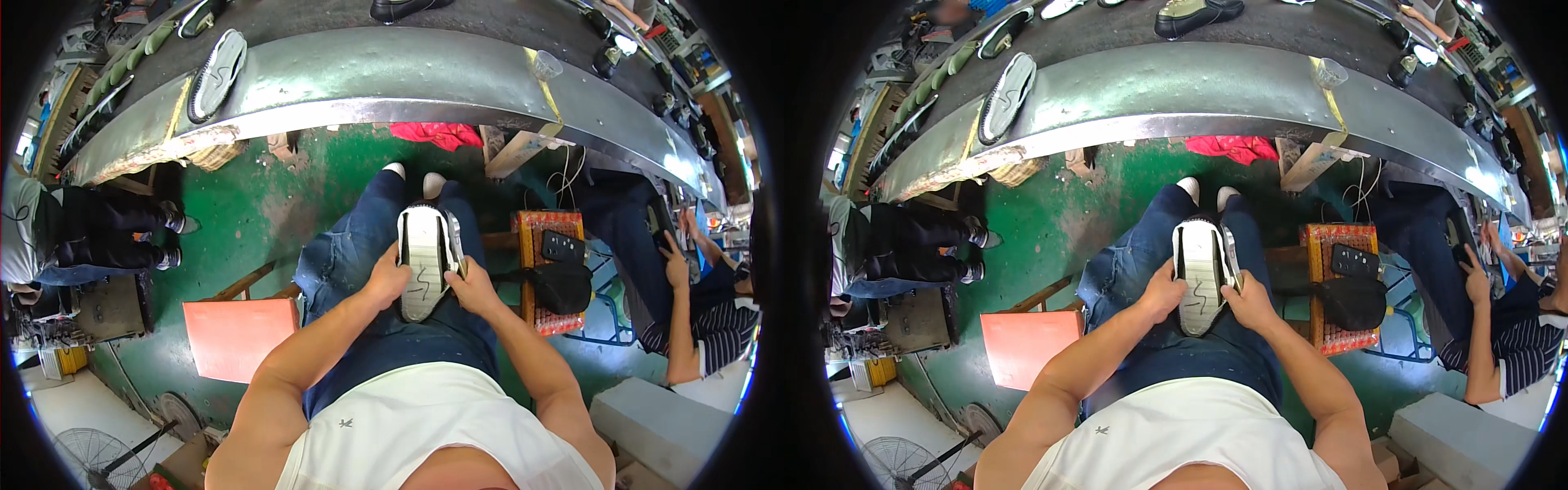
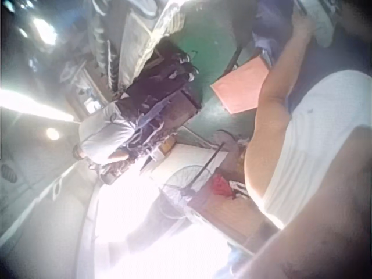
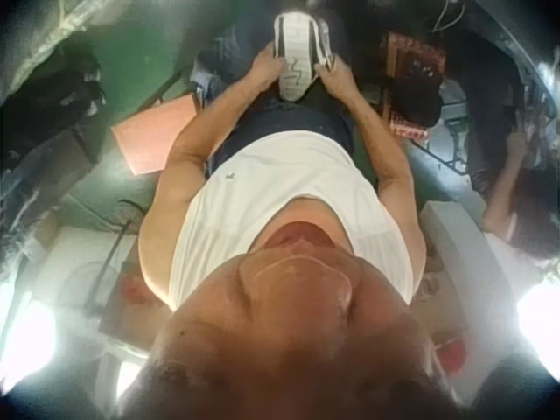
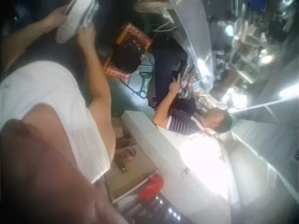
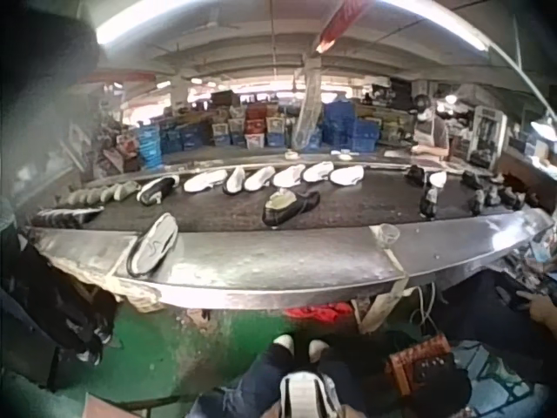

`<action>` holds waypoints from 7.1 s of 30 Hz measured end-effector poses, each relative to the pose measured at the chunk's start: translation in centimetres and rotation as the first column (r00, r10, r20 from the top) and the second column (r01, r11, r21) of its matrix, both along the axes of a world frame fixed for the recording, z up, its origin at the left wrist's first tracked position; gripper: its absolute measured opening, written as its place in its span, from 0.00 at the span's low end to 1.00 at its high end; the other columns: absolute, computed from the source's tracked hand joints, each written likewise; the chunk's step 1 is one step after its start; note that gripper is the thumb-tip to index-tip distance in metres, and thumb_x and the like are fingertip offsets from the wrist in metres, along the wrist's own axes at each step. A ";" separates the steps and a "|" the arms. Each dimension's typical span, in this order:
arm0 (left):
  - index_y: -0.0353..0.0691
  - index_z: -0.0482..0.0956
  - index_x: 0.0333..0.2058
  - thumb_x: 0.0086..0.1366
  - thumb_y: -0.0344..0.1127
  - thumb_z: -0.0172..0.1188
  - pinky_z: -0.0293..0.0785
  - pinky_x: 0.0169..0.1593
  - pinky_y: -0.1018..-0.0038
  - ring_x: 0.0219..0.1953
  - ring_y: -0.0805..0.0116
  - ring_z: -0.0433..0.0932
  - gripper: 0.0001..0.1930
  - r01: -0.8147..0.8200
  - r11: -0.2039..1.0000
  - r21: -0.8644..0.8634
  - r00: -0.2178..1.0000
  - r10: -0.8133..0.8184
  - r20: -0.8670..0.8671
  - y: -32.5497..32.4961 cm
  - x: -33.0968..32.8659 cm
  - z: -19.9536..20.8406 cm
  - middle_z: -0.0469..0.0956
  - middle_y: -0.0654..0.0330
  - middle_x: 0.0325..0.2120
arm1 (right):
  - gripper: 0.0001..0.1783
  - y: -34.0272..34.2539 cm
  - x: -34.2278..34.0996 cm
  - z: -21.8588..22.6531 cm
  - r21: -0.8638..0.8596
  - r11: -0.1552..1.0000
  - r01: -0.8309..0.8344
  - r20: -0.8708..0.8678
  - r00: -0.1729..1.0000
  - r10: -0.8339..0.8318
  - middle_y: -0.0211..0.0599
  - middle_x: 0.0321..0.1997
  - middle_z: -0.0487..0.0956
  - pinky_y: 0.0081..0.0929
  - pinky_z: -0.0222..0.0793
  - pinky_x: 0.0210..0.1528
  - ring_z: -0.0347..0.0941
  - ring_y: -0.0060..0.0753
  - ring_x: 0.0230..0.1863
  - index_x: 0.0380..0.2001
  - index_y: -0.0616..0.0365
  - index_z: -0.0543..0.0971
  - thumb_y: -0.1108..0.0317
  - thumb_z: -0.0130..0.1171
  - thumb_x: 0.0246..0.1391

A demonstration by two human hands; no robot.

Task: Assembling shoe components on a production line using pliers and hand tools to pull and secure materials.

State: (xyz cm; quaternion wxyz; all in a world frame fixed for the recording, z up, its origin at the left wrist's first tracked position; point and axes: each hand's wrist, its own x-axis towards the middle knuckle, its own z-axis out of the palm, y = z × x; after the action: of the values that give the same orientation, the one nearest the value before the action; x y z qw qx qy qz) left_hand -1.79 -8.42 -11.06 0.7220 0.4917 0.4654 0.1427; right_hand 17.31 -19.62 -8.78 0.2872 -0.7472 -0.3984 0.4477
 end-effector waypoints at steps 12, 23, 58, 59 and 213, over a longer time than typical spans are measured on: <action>0.33 0.54 0.71 0.53 0.18 0.55 0.65 0.65 0.71 0.61 0.64 0.71 0.44 0.340 0.936 -0.093 0.940 -0.337 0.049 -0.2 -0.5 2.0 0.72 0.53 0.60 | 0.16 -4.1 3.1 5.7 -0.024 0.998 -0.051 0.075 0.996 0.052 0.48 0.32 0.82 0.40 0.75 0.40 0.81 0.49 0.33 0.42 0.65 0.75 0.61 0.60 0.60; 0.32 0.39 0.74 0.61 0.25 0.53 0.56 0.70 0.75 0.70 0.64 0.61 0.45 0.282 0.959 -0.004 0.959 -0.282 0.019 -5.1 -0.1 3.5 0.58 0.48 0.70 | 0.18 -2.7 3.1 11.3 -0.225 0.725 -0.651 0.552 0.528 0.646 0.56 0.36 0.82 0.47 0.75 0.46 0.80 0.59 0.41 0.48 0.68 0.76 0.66 0.59 0.58; 0.55 0.56 0.72 0.75 0.40 0.46 0.73 0.61 0.59 0.59 0.36 0.72 0.28 0.468 0.475 0.745 0.884 -0.241 -0.401 -2.4 1.0 -0.3 0.45 0.39 0.73 | 0.13 -1.5 5.3 3.2 0.019 0.902 -0.432 0.566 0.748 0.347 0.48 0.37 0.79 0.46 0.75 0.45 0.78 0.56 0.40 0.43 0.61 0.74 0.66 0.60 0.59; 0.55 0.56 0.72 0.75 0.40 0.46 0.73 0.61 0.59 0.59 0.36 0.72 0.28 0.470 0.481 0.741 0.883 -0.242 -0.403 -2.1 1.1 0.1 0.45 0.39 0.73 | 0.13 -1.7 6.4 3.3 -0.024 0.888 -0.460 0.481 0.773 0.413 0.50 0.38 0.79 0.47 0.74 0.45 0.78 0.57 0.41 0.43 0.61 0.74 0.65 0.59 0.60; 0.42 0.46 0.74 0.71 0.34 0.58 0.59 0.68 0.71 0.65 0.67 0.66 0.40 0.103 0.989 -0.106 0.975 -0.079 0.207 -5.1 1.3 1.0 0.66 0.56 0.65 | 0.06 -10.1 -0.4 5.9 -0.135 0.813 -0.567 0.472 0.684 0.556 0.53 0.34 0.80 0.46 0.76 0.43 0.79 0.56 0.37 0.35 0.63 0.74 0.72 0.55 0.56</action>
State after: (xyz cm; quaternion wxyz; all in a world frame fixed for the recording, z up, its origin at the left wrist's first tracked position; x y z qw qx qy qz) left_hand -0.53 -13.49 -10.04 0.7986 0.4528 0.3739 0.1316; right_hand 16.90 -29.76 -2.87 0.0336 -0.6742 -0.6719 0.3048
